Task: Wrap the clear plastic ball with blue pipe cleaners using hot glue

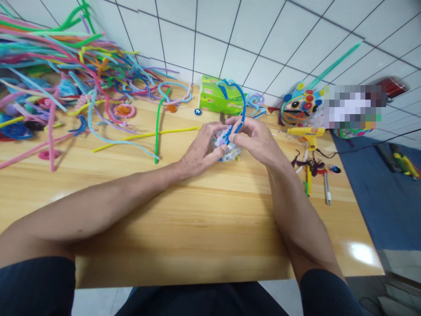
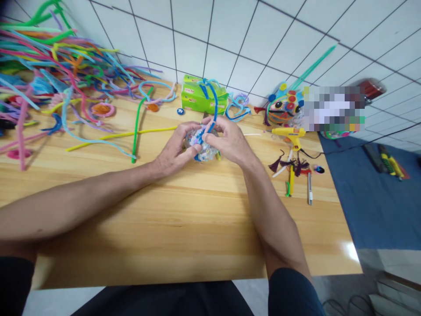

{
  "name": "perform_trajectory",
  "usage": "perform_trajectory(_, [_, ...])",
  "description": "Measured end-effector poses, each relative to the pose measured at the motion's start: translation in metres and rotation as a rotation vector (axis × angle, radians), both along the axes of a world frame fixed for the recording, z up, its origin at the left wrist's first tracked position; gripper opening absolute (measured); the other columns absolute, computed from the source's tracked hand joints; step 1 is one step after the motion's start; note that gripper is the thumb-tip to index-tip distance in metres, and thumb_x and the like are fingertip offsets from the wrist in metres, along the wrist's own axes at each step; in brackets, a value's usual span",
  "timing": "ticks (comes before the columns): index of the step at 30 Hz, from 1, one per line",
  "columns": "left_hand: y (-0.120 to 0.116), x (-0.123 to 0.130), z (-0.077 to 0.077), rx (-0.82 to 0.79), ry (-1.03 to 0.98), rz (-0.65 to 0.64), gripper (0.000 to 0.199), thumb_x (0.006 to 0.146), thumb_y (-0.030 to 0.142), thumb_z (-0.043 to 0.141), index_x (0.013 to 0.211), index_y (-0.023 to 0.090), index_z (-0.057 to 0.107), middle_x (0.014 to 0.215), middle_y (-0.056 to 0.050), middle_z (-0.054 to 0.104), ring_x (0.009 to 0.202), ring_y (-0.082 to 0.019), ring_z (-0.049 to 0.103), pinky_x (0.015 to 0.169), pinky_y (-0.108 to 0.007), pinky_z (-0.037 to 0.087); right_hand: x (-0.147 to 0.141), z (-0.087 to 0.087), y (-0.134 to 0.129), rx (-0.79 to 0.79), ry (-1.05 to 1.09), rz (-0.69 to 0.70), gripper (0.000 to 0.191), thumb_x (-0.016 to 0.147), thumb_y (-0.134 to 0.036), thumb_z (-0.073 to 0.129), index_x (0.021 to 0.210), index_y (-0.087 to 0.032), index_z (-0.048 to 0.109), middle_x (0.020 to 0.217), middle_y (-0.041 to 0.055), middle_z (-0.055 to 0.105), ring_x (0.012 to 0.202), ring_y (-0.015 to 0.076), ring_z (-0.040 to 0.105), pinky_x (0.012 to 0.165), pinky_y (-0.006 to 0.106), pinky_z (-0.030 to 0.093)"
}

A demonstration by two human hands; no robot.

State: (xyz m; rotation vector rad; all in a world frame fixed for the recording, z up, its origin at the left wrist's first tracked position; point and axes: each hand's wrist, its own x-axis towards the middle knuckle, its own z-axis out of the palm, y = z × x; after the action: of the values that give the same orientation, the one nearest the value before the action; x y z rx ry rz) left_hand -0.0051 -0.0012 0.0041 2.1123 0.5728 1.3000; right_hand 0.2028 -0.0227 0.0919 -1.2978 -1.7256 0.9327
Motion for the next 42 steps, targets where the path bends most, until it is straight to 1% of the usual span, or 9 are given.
perform_trajectory(8, [0.001,-0.003,0.000,-0.042,-0.015,-0.044,0.050,0.114,0.057,0.051,0.151,0.024,0.052,0.153,-0.017,0.061,0.142,-0.032,0.060,0.123,-0.054,0.048,-0.002,-0.001,0.000,0.010,-0.002,-0.010,0.030,0.078,-0.030,0.078,0.107,-0.024,0.078,0.117,0.0053,0.081,0.112,0.0267,0.073,0.109,0.049,0.056])
perform_trajectory(12, [0.003,-0.001,-0.003,-0.017,-0.027,-0.028,0.054,0.109,0.058,0.061,0.150,0.025,0.051,0.152,-0.017,0.061,0.143,-0.033,0.060,0.122,-0.054,0.050,-0.004,0.000,-0.001,0.008,-0.007,-0.023,0.028,0.078,-0.029,0.078,0.105,-0.025,0.078,0.117,0.0044,0.081,0.112,0.0264,0.072,0.109,0.048,0.056])
perform_trajectory(18, [0.000,-0.003,0.000,-0.035,0.007,-0.027,0.053,0.109,0.059,0.060,0.150,0.027,0.050,0.154,-0.016,0.060,0.145,-0.032,0.058,0.123,-0.054,0.050,-0.004,0.001,-0.002,0.007,-0.009,-0.011,0.025,0.078,-0.028,0.079,0.103,-0.026,0.078,0.114,0.0033,0.080,0.112,0.0263,0.072,0.108,0.047,0.057])
perform_trajectory(24, [0.001,-0.004,0.003,-0.130,-0.044,-0.057,0.051,0.107,0.064,0.062,0.141,0.027,0.053,0.152,-0.016,0.060,0.145,-0.032,0.060,0.125,-0.055,0.050,-0.005,0.003,-0.003,0.027,-0.044,0.009,0.024,0.077,-0.025,0.078,0.101,-0.025,0.079,0.114,0.0036,0.079,0.115,0.0276,0.071,0.111,0.046,0.054])
perform_trajectory(28, [0.001,-0.002,0.001,-0.203,-0.069,-0.106,0.049,0.104,0.057,0.069,0.138,0.026,0.050,0.149,-0.015,0.064,0.140,-0.030,0.065,0.120,-0.052,0.054,-0.003,0.006,-0.004,0.036,-0.043,0.045,0.016,0.075,-0.025,0.080,0.091,-0.025,0.077,0.115,0.0043,0.079,0.119,0.0287,0.070,0.115,0.048,0.052])
perform_trajectory(31, [-0.001,-0.001,0.001,-0.185,-0.062,-0.092,0.048,0.105,0.054,0.068,0.140,0.026,0.050,0.149,-0.016,0.064,0.140,-0.031,0.064,0.121,-0.055,0.053,0.001,0.007,-0.003,-0.047,0.046,0.082,0.014,0.077,-0.030,0.082,0.088,-0.025,0.075,0.117,0.0035,0.079,0.117,0.0281,0.071,0.110,0.047,0.055])
perform_trajectory(34, [-0.002,-0.002,0.002,-0.123,-0.028,-0.056,0.054,0.106,0.056,0.064,0.149,0.027,0.048,0.152,-0.016,0.061,0.141,-0.031,0.062,0.122,-0.054,0.052,0.006,0.006,-0.001,-0.110,0.102,0.069,0.017,0.078,-0.034,0.083,0.090,-0.024,0.075,0.118,0.0035,0.079,0.111,0.0262,0.072,0.102,0.045,0.059])
perform_trajectory(38, [-0.002,-0.004,0.005,-0.020,0.014,-0.046,0.051,0.109,0.054,0.060,0.151,0.027,0.050,0.153,-0.015,0.062,0.144,-0.031,0.059,0.124,-0.053,0.051,0.009,0.002,0.000,-0.117,0.088,0.041,0.028,0.078,-0.039,0.086,0.102,-0.024,0.079,0.108,0.0025,0.079,0.100,0.0242,0.072,0.094,0.042,0.060])
perform_trajectory(42, [-0.001,-0.005,0.004,-0.004,0.047,-0.032,0.049,0.110,0.052,0.060,0.150,0.026,0.051,0.151,-0.015,0.062,0.143,-0.031,0.059,0.122,-0.054,0.051,0.008,0.000,0.000,-0.083,0.064,-0.001,0.033,0.078,-0.040,0.086,0.107,-0.025,0.081,0.105,0.0018,0.079,0.097,0.0235,0.072,0.089,0.040,0.060])
